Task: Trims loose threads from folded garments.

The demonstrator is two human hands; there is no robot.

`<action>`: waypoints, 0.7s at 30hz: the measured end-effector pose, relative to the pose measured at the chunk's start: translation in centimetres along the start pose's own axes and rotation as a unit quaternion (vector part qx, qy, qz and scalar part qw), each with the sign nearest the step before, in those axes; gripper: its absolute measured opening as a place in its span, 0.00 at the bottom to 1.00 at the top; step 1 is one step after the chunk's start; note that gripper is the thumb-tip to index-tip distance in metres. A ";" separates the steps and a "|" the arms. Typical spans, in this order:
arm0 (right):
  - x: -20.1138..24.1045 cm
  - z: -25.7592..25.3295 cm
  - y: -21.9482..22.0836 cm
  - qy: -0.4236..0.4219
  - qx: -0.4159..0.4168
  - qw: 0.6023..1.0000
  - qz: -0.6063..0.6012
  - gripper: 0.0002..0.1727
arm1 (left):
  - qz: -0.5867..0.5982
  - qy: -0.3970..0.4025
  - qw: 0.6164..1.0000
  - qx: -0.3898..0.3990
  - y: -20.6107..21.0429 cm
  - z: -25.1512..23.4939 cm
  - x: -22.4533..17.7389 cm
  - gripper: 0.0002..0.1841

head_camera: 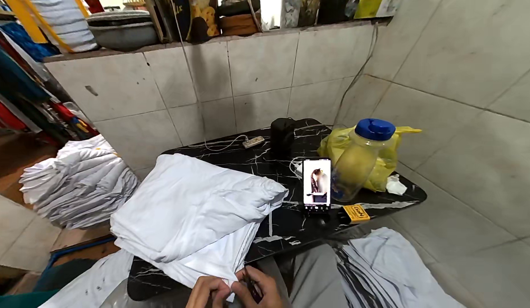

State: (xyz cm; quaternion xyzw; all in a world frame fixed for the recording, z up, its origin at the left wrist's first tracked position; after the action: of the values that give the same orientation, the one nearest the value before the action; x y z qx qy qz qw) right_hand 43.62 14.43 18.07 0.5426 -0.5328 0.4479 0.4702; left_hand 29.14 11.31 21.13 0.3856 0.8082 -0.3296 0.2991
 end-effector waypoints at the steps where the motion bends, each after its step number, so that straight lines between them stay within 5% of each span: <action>1: 0.2 0.0 0.0 -0.017 -0.004 1.000 0.019 0.09 | 0.014 -0.005 1.000 -0.004 0.1 0.1 0.1 0.07; 12: 3.0 0.7 -0.8 -0.234 -0.017 0.927 0.292 0.18 | 0.023 0.027 0.999 -0.019 -0.9 -0.2 0.2 0.09; 21: 3.5 1.2 -0.1 -0.237 -0.017 0.913 0.333 0.15 | 0.015 0.044 0.999 -0.006 -0.3 0.3 -0.3 0.08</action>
State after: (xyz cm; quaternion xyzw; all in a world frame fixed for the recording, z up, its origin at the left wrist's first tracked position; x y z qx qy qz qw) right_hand 43.78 12.73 21.37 0.4159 -0.7860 0.4275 0.1631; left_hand 29.10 10.78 21.21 0.4099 0.8165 -0.3034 0.2705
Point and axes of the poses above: each hand's wrist, its own z-axis away from the middle knuckle, its own y-axis out of the palm, x = y × z, the point moved 7 cm from there along -z, towards the middle knuckle, and after that the axes turned 11 degrees about -x, right-handed, at the moved point
